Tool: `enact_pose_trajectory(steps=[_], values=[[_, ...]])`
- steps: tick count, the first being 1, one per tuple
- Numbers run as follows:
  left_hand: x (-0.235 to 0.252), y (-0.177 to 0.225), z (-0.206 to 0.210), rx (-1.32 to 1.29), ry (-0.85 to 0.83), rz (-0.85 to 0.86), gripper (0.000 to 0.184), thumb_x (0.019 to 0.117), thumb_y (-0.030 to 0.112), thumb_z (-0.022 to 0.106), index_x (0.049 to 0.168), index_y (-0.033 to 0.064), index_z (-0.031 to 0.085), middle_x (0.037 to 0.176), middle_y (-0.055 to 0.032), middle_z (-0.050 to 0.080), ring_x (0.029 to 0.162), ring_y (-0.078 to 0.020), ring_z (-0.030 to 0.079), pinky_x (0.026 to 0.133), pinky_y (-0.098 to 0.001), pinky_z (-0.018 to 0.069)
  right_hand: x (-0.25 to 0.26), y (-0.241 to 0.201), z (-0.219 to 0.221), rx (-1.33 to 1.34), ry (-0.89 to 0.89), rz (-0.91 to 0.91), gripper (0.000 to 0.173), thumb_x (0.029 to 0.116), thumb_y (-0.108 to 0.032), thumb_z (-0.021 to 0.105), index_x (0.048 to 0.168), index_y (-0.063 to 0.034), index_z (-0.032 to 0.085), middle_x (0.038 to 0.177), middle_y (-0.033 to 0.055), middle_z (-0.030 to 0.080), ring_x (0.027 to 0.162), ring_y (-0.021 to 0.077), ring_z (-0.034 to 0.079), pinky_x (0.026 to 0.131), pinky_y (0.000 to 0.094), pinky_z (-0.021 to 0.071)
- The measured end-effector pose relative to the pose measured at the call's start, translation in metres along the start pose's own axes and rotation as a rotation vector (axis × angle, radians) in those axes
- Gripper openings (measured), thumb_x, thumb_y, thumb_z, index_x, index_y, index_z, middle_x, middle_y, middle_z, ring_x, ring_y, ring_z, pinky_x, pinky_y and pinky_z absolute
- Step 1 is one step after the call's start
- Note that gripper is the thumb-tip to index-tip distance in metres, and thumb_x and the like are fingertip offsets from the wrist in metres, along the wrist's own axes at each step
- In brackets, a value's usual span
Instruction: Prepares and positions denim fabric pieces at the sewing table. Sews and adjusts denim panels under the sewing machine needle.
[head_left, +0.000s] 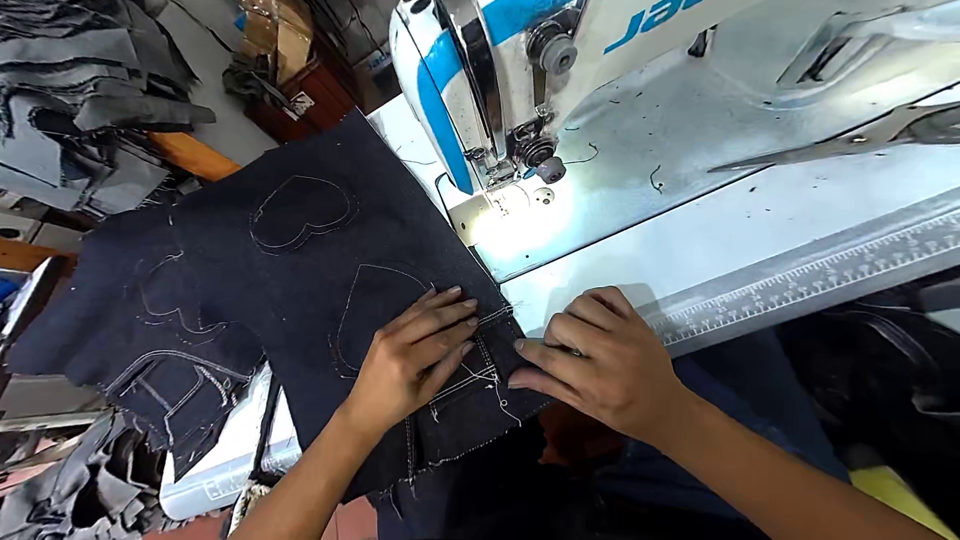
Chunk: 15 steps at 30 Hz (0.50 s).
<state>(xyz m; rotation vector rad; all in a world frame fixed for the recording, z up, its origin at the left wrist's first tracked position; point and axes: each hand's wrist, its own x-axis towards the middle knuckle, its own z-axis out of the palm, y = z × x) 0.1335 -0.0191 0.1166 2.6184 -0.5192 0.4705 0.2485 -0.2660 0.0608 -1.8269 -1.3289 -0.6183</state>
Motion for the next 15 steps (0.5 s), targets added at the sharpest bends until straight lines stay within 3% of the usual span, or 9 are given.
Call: enact_pose_trajectory(steps=[6, 12, 13, 15], values=[[-0.004, 0.006, 0.004, 0.113, 0.083, 0.063, 0.018, 0.0998, 0.008, 0.062, 0.109, 0.0014, 0.077, 0.118, -0.0110, 0.075, 0.122, -0.0220, 0.068, 0.108, -0.0388, 0.0551, 0.003, 0.001, 0.000, 0.000, -0.002, 0.022, 0.036, 0.0979, -0.053, 0.062, 0.094, -0.0223, 0.079, 0.072, -0.0019, 0.056, 0.074, 0.0152, 0.054, 0.084, 0.0392, 0.0419], [-0.005, 0.007, 0.006, 0.185, 0.068, 0.103, 0.020, 0.1007, 0.009, 0.061, 0.111, 0.0032, 0.077, 0.119, -0.0104, 0.076, 0.122, -0.0217, 0.068, 0.109, -0.0387, 0.0533, 0.005, 0.003, 0.001, 0.009, -0.010, 0.028, 0.034, 0.0965, -0.054, 0.064, 0.093, -0.0236, 0.079, 0.077, -0.0026, 0.060, 0.077, 0.0146, 0.056, 0.084, 0.0388, 0.0428], [-0.004, 0.009, 0.006, 0.206, 0.060, 0.100, 0.020, 0.1010, 0.009, 0.061, 0.112, 0.0036, 0.077, 0.120, -0.0100, 0.075, 0.123, -0.0215, 0.068, 0.110, -0.0384, 0.0530, 0.005, 0.004, 0.001, 0.007, -0.015, 0.026, 0.034, 0.0964, -0.054, 0.064, 0.092, -0.0239, 0.079, 0.082, -0.0028, 0.063, 0.081, 0.0147, 0.058, 0.085, 0.0393, 0.0437], [-0.004, 0.012, 0.006, 0.234, 0.033, 0.096, 0.021, 0.1017, 0.009, 0.060, 0.114, 0.0040, 0.077, 0.121, -0.0096, 0.075, 0.124, -0.0217, 0.067, 0.110, -0.0377, 0.0524, 0.007, 0.003, -0.001, -0.001, -0.065, 0.026, 0.036, 0.0973, -0.055, 0.062, 0.089, -0.0237, 0.077, 0.110, -0.0049, 0.071, 0.102, 0.0151, 0.063, 0.093, 0.0413, 0.0457]])
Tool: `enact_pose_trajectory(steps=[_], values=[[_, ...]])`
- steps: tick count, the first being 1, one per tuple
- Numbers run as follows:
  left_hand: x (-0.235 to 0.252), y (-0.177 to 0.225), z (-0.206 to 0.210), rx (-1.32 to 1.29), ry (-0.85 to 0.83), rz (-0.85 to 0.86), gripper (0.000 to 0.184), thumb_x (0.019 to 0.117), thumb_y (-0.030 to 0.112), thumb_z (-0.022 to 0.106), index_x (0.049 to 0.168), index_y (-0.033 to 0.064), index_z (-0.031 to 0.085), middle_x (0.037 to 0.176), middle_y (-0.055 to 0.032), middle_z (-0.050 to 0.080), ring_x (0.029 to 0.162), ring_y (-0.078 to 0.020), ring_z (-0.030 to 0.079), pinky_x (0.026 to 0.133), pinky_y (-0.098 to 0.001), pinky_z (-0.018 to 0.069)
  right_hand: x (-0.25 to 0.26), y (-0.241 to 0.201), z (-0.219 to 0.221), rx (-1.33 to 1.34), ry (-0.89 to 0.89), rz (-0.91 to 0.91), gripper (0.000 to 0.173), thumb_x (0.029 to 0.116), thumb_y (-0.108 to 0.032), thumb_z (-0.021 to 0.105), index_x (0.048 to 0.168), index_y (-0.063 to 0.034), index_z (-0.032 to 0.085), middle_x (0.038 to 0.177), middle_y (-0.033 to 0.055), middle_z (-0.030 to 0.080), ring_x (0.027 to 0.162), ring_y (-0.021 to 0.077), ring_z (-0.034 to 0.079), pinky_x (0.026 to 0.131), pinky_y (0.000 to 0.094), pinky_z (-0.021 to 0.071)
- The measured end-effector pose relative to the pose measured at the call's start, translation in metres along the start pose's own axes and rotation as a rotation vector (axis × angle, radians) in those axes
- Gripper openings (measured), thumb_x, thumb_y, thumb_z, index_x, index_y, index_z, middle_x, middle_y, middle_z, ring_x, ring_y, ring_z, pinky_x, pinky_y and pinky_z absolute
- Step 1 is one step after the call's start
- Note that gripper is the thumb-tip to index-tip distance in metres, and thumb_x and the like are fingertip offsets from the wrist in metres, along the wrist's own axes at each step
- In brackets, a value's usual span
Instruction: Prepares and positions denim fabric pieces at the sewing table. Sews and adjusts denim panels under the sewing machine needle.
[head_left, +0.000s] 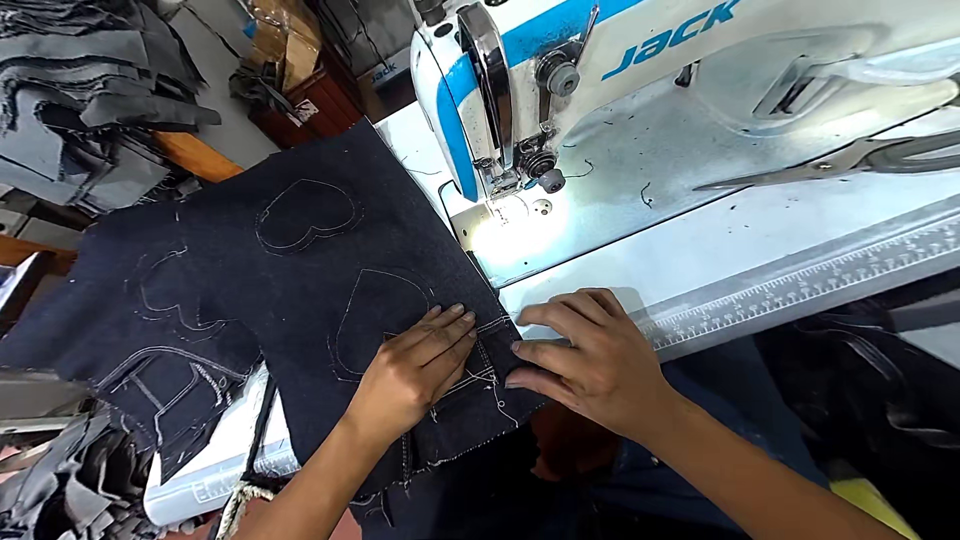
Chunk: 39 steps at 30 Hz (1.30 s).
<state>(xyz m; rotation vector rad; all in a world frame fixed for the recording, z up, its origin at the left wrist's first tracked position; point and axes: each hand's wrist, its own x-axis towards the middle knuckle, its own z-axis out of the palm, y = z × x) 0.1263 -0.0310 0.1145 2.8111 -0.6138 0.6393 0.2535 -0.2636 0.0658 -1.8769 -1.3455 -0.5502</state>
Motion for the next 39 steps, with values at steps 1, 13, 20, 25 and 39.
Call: enact_pose_trajectory(steps=[1, 13, 20, 25, 39], values=[[0.001, 0.001, -0.001, -0.010, -0.017, -0.005, 0.022, 0.1024, 0.010, 0.059, 0.114, 0.0042, 0.076, 0.121, -0.0095, 0.075, 0.124, -0.0217, 0.067, 0.110, -0.0374, 0.0525, 0.001, -0.002, -0.002, -0.010, -0.050, 0.008, 0.038, 0.0988, -0.056, 0.058, 0.086, -0.0232, 0.074, 0.123, -0.0080, 0.070, 0.114, 0.0148, 0.062, 0.098, 0.0424, 0.0456], [0.079, -0.039, 0.031, -0.008, -0.232, -0.435, 0.073, 0.0926, 0.072, 0.049, 0.145, 0.0214, 0.058, 0.163, 0.0073, 0.041, 0.157, -0.0291, 0.023, 0.119, -0.0745, 0.0141, 0.016, 0.028, -0.041, -0.069, -0.309, 0.036, 0.035, 0.1073, -0.044, 0.041, 0.114, -0.0276, 0.071, 0.124, -0.0120, 0.070, 0.111, 0.0176, 0.064, 0.093, 0.0470, 0.0462], [0.097, -0.081, 0.030, -0.075, -0.270, -0.324, 0.084, 0.0893, 0.076, 0.050, 0.145, 0.0133, 0.054, 0.152, -0.0047, 0.053, 0.153, -0.0296, 0.032, 0.121, -0.0728, 0.0083, 0.028, 0.036, -0.034, -0.045, -0.348, 0.035, 0.040, 0.1029, -0.055, 0.047, 0.121, -0.0325, 0.074, 0.131, -0.0152, 0.067, 0.114, 0.0159, 0.061, 0.092, 0.0445, 0.0458], [0.073, -0.031, -0.003, 0.218, -0.047, -0.366, 0.055, 0.0972, 0.052, 0.058, 0.125, 0.0048, 0.066, 0.142, -0.0202, 0.058, 0.135, -0.0413, 0.052, 0.110, -0.0677, 0.0384, 0.028, 0.037, -0.035, -0.051, -0.381, 0.024, 0.040, 0.1023, -0.057, 0.047, 0.121, -0.0332, 0.074, 0.133, -0.0149, 0.065, 0.115, 0.0173, 0.059, 0.091, 0.0445, 0.0450], [0.055, -0.046, 0.017, -0.168, -0.226, 0.052, 0.048, 0.0956, 0.005, 0.049, 0.129, 0.0295, 0.072, 0.145, 0.0079, 0.061, 0.148, -0.0219, 0.043, 0.122, -0.0698, 0.0218, 0.071, 0.092, -0.026, -0.006, -0.358, -0.138, 0.046, 0.0965, -0.060, 0.054, 0.119, -0.0261, 0.077, 0.125, 0.0011, 0.067, 0.110, 0.0242, 0.060, 0.087, 0.0441, 0.0476]])
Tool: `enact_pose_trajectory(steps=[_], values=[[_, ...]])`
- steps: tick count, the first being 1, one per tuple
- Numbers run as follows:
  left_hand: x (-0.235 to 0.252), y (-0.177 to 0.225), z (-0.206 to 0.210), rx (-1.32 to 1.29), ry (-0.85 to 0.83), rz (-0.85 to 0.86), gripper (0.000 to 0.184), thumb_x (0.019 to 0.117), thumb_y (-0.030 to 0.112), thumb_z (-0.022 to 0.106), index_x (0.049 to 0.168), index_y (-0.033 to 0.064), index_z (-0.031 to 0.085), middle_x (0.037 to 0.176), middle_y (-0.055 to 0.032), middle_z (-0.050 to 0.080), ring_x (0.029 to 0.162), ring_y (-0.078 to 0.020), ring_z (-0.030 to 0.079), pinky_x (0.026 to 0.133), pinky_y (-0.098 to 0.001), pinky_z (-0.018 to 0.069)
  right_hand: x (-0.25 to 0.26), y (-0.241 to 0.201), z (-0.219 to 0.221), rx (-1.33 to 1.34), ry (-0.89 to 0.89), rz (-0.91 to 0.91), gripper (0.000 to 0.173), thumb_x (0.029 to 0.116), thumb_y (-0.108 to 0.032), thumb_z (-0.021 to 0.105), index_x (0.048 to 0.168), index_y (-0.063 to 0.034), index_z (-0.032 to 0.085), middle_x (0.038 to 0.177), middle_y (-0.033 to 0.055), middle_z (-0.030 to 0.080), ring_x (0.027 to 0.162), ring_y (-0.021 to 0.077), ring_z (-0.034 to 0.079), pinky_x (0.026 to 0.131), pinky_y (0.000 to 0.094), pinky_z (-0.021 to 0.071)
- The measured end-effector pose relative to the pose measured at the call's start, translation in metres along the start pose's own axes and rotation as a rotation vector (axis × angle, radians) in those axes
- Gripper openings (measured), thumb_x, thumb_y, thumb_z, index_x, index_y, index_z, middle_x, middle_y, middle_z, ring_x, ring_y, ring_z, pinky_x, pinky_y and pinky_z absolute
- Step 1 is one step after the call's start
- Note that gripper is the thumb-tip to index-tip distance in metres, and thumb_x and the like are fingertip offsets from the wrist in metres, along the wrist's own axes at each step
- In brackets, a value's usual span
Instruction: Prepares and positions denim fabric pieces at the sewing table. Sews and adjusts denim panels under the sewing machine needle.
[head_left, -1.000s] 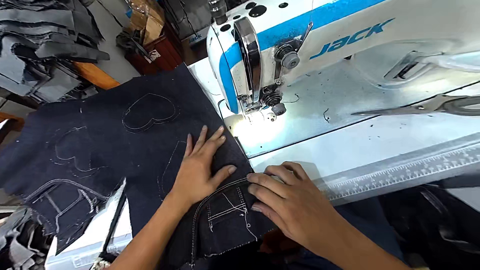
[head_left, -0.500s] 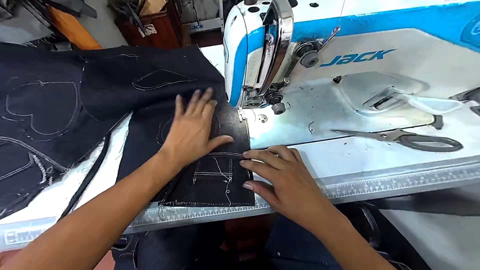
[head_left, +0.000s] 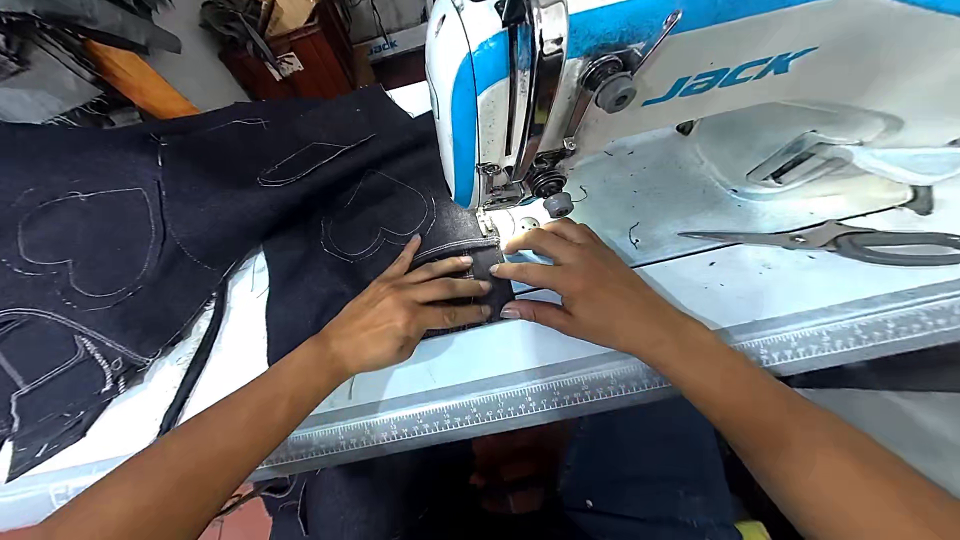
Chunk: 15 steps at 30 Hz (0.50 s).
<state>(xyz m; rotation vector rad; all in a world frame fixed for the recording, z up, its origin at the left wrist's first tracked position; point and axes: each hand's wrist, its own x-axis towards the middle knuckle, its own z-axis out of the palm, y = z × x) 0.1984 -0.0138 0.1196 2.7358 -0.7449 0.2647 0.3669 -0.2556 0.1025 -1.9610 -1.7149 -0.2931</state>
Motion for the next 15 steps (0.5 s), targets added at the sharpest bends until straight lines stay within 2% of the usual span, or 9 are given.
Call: enact_pose_trajectory(steps=[4, 12, 14, 15], values=[[0.010, -0.016, -0.003, 0.010, 0.003, -0.027, 0.050, 0.0970, 0.003, 0.048, 0.134, 0.0301, 0.069, 0.145, 0.0058, 0.061, 0.147, -0.0249, 0.044, 0.120, -0.0719, 0.0228, -0.001, -0.003, 0.000, -0.057, -0.004, 0.052, 0.055, 0.0951, -0.068, 0.050, 0.123, -0.0278, 0.075, 0.114, 0.0043, 0.065, 0.105, 0.0257, 0.058, 0.084, 0.0452, 0.0446], [0.030, -0.065, -0.011, 0.061, 0.015, -0.026, 0.047, 0.1019, 0.006, 0.046, 0.136, 0.0320, 0.067, 0.144, 0.0059, 0.061, 0.144, -0.0232, 0.047, 0.119, -0.0671, 0.0298, 0.005, -0.007, 0.000, -0.151, -0.060, 0.195, 0.069, 0.0887, -0.080, 0.044, 0.132, -0.0339, 0.070, 0.123, 0.0056, 0.061, 0.110, 0.0288, 0.054, 0.084, 0.0473, 0.0415], [0.037, -0.062, -0.027, 0.079, -0.077, -0.064, 0.054, 0.0964, -0.003, 0.048, 0.135, 0.0294, 0.068, 0.146, 0.0038, 0.060, 0.144, -0.0252, 0.048, 0.116, -0.0663, 0.0351, 0.004, -0.008, -0.001, -0.146, -0.054, 0.203, 0.068, 0.0890, -0.079, 0.045, 0.130, -0.0320, 0.071, 0.123, 0.0068, 0.062, 0.112, 0.0304, 0.055, 0.085, 0.0488, 0.0423], [0.043, -0.053, -0.044, 0.128, -0.191, -0.096, 0.060, 0.0930, -0.007, 0.049, 0.137, 0.0285, 0.067, 0.150, 0.0033, 0.057, 0.145, -0.0264, 0.047, 0.113, -0.0640, 0.0389, 0.004, -0.008, -0.001, -0.137, -0.040, 0.197, 0.067, 0.0896, -0.077, 0.046, 0.128, -0.0295, 0.073, 0.122, 0.0071, 0.063, 0.112, 0.0308, 0.056, 0.086, 0.0492, 0.0433]])
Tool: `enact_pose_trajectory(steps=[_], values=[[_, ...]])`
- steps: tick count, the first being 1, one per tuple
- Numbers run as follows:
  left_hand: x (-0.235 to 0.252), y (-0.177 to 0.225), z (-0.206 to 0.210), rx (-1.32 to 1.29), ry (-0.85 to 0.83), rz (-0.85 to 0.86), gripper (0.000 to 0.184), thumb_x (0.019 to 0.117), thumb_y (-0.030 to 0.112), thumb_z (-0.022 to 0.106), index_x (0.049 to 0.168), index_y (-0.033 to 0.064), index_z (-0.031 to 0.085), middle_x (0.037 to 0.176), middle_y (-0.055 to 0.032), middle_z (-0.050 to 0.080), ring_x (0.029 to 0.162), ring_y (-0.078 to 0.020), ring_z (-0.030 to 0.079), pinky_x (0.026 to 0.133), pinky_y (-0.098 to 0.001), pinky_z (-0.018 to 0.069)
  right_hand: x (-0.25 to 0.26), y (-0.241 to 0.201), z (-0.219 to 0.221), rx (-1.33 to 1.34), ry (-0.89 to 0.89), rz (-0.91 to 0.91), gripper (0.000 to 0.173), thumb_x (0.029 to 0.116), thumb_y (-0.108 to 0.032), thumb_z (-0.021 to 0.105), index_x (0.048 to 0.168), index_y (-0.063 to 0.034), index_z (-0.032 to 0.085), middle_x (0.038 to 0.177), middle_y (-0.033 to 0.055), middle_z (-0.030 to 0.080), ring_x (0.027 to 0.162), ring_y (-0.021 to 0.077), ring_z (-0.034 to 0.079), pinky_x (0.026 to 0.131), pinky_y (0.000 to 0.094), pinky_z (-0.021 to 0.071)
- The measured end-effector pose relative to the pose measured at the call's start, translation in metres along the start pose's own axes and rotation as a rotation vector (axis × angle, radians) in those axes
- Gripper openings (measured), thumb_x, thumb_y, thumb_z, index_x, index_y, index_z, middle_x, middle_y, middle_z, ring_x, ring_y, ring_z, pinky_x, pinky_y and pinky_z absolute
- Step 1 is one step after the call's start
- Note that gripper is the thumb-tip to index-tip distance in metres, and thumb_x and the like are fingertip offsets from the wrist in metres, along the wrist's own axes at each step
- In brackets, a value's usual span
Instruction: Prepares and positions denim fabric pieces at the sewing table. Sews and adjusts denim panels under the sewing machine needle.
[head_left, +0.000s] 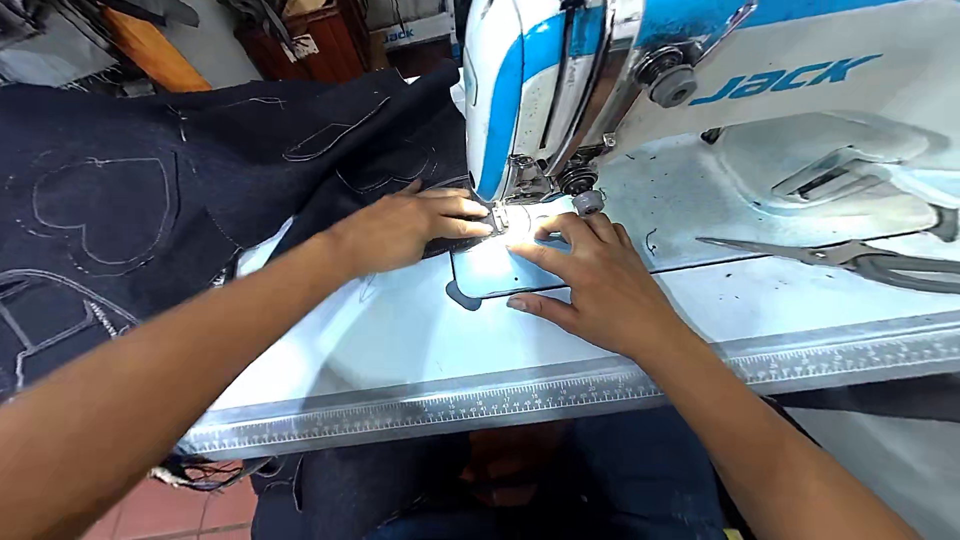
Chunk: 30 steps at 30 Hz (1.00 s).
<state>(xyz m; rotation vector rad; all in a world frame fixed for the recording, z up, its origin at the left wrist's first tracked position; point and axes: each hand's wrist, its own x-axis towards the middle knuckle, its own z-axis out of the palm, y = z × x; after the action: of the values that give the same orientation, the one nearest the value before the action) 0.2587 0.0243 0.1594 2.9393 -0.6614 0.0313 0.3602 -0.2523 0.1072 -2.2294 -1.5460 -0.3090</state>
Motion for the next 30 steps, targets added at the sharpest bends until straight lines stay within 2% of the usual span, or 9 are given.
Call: enact_pose_trajectory(steps=[2, 4, 6, 7, 10, 19, 24, 27, 30], values=[[0.008, 0.012, -0.044, 0.157, -0.221, -0.027, 0.054, 0.0956, -0.006, 0.052, 0.137, 0.0260, 0.067, 0.151, 0.0005, 0.056, 0.143, -0.0309, 0.049, 0.109, -0.0608, 0.0430, -0.001, 0.001, 0.000, 0.025, 0.032, -0.016, 0.062, 0.0918, -0.071, 0.051, 0.123, -0.0237, 0.075, 0.122, 0.0084, 0.065, 0.111, 0.0315, 0.058, 0.087, 0.0498, 0.0461], [0.008, -0.008, -0.065, 0.305, -0.164, 0.205, 0.034, 0.1000, 0.014, 0.054, 0.130, 0.0173, 0.070, 0.136, -0.0095, 0.066, 0.129, -0.0353, 0.061, 0.103, -0.0582, 0.0501, -0.003, 0.002, 0.001, 0.044, 0.040, -0.027, 0.058, 0.0928, -0.066, 0.055, 0.120, -0.0205, 0.076, 0.122, 0.0088, 0.065, 0.112, 0.0314, 0.058, 0.087, 0.0497, 0.0466], [-0.001, -0.046, -0.055, 0.339, -0.096, 0.425, 0.058, 0.1028, 0.054, 0.041, 0.143, 0.0178, 0.062, 0.148, -0.0132, 0.058, 0.138, -0.0391, 0.053, 0.114, -0.0622, 0.0392, -0.003, 0.003, 0.002, 0.042, 0.047, -0.029, 0.057, 0.0930, -0.066, 0.055, 0.120, -0.0207, 0.076, 0.122, 0.0079, 0.066, 0.112, 0.0307, 0.058, 0.088, 0.0496, 0.0469], [-0.009, -0.062, -0.040, 0.306, -0.098, 0.452, 0.070, 0.1002, 0.065, 0.036, 0.150, 0.0195, 0.055, 0.156, -0.0126, 0.050, 0.144, -0.0400, 0.045, 0.117, -0.0645, 0.0332, -0.003, 0.003, 0.002, 0.039, 0.056, -0.030, 0.057, 0.0933, -0.066, 0.054, 0.121, -0.0208, 0.076, 0.121, 0.0077, 0.066, 0.111, 0.0305, 0.059, 0.088, 0.0494, 0.0473], [-0.031, -0.089, 0.003, 0.213, -0.071, 0.390, 0.078, 0.0997, 0.069, 0.016, 0.160, 0.0259, 0.039, 0.168, -0.0027, 0.032, 0.155, -0.0338, 0.028, 0.120, -0.0644, 0.0269, -0.003, 0.003, 0.003, 0.040, 0.075, -0.034, 0.057, 0.0941, -0.065, 0.053, 0.119, -0.0195, 0.076, 0.120, 0.0078, 0.067, 0.110, 0.0309, 0.059, 0.086, 0.0488, 0.0482], [-0.036, -0.088, 0.011, 0.209, -0.031, 0.332, 0.073, 0.1013, 0.068, 0.018, 0.161, 0.0292, 0.037, 0.168, -0.0014, 0.031, 0.156, -0.0327, 0.027, 0.120, -0.0626, 0.0282, -0.005, 0.005, 0.005, 0.051, 0.084, -0.018, 0.059, 0.0923, -0.068, 0.054, 0.118, -0.0198, 0.077, 0.120, 0.0060, 0.067, 0.111, 0.0288, 0.059, 0.087, 0.0471, 0.0496], [-0.065, 0.023, 0.025, 0.086, 0.101, -0.176, 0.066, 0.1023, 0.060, 0.035, 0.155, 0.0217, 0.048, 0.166, -0.0022, 0.035, 0.154, -0.0351, 0.029, 0.116, -0.0724, 0.0262, -0.007, 0.004, 0.003, 0.147, 0.163, -0.119, 0.046, 0.0939, -0.056, 0.061, 0.114, -0.0172, 0.078, 0.111, 0.0039, 0.069, 0.102, 0.0236, 0.063, 0.083, 0.0421, 0.0531], [-0.071, 0.114, 0.056, 0.048, 0.230, -0.520, 0.063, 0.1042, 0.061, 0.033, 0.156, 0.0272, 0.046, 0.168, 0.0005, 0.033, 0.156, -0.0328, 0.024, 0.115, -0.0769, 0.0221, -0.008, 0.001, -0.001, 0.206, 0.091, -0.264, 0.048, 0.0922, -0.060, 0.061, 0.126, -0.0268, 0.072, 0.118, 0.0016, 0.067, 0.105, 0.0196, 0.063, 0.084, 0.0405, 0.0535], [-0.060, 0.170, 0.064, -0.021, 0.333, -0.637, 0.046, 0.1044, 0.055, 0.041, 0.142, 0.0381, 0.062, 0.159, -0.0048, 0.048, 0.150, -0.0415, 0.036, 0.111, -0.0802, 0.0247, -0.014, 0.002, -0.009, 0.139, -0.045, -0.380, 0.057, 0.0898, -0.073, 0.054, 0.124, -0.0329, 0.073, 0.123, 0.0039, 0.065, 0.110, 0.0226, 0.060, 0.084, 0.0429, 0.0488]])
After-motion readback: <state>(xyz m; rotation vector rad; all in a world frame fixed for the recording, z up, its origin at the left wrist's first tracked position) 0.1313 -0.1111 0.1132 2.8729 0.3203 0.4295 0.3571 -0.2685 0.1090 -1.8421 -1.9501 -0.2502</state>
